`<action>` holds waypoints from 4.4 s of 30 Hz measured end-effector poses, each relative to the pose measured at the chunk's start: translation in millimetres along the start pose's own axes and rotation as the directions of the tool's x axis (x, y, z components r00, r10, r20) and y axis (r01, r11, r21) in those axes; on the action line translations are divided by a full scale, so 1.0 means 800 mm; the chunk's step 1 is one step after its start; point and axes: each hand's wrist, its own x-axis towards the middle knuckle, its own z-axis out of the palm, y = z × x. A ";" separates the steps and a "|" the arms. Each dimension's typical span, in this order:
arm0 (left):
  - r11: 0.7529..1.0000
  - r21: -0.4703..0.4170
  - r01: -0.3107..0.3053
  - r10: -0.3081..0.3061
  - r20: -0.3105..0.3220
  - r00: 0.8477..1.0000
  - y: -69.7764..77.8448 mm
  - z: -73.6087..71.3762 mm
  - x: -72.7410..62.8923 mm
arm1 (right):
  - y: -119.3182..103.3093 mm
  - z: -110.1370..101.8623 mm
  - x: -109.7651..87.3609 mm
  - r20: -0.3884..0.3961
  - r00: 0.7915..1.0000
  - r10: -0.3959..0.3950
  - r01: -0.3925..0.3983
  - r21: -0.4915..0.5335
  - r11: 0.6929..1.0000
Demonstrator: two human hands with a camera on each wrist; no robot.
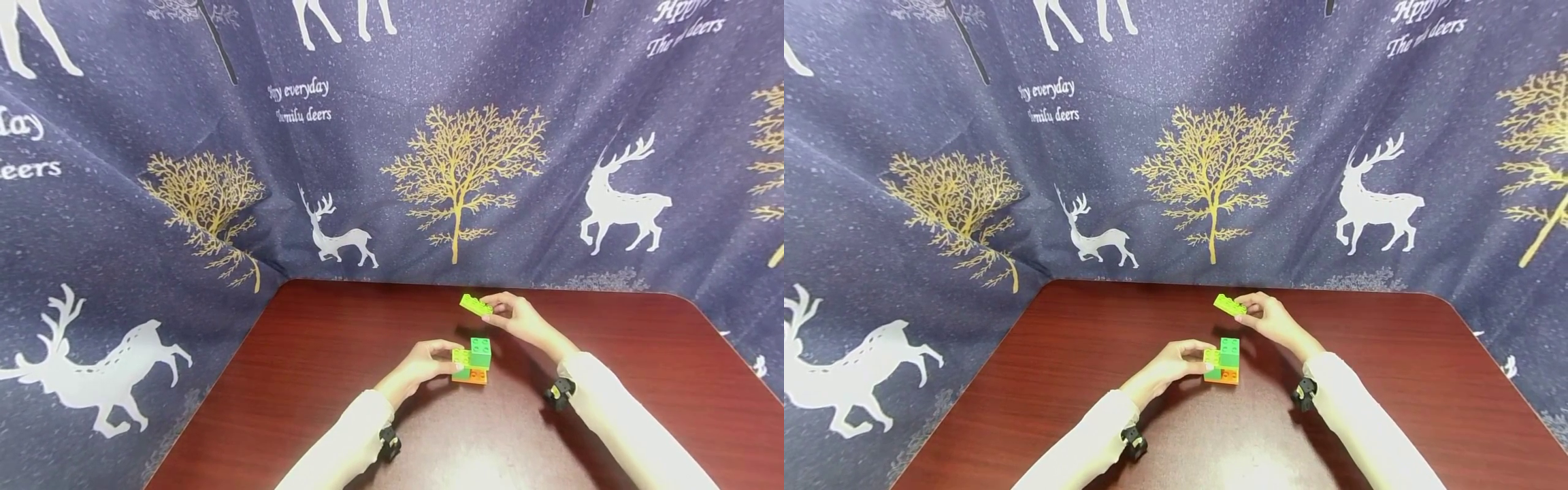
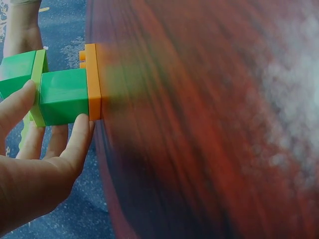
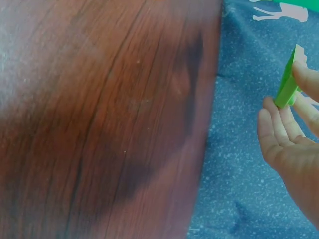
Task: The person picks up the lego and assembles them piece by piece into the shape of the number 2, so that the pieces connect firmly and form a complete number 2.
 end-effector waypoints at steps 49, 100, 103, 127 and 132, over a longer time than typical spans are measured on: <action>0.999 0.023 -0.026 0.026 0.022 0.999 -0.003 -0.002 0.003 | -0.084 -0.010 -0.049 0.085 0.977 -0.197 0.194 0.045 0.980; 0.999 0.038 -0.009 0.008 0.025 1.000 -0.004 -0.003 0.006 | -0.089 0.005 -0.075 0.030 0.932 -0.361 0.359 0.047 0.932; 0.999 0.042 -0.011 0.010 0.028 1.000 -0.003 -0.003 0.005 | -0.092 0.006 -0.077 0.025 0.931 -0.364 0.363 0.021 0.931; 1.000 0.031 0.003 -0.004 0.044 0.999 -0.003 -0.005 0.009 | -0.060 0.012 -0.080 0.067 0.986 -0.152 0.147 0.075 0.986; 1.000 0.027 0.010 -0.011 0.040 0.999 -0.001 -0.004 0.008 | -0.053 0.015 -0.081 0.070 0.989 -0.133 0.123 0.128 0.984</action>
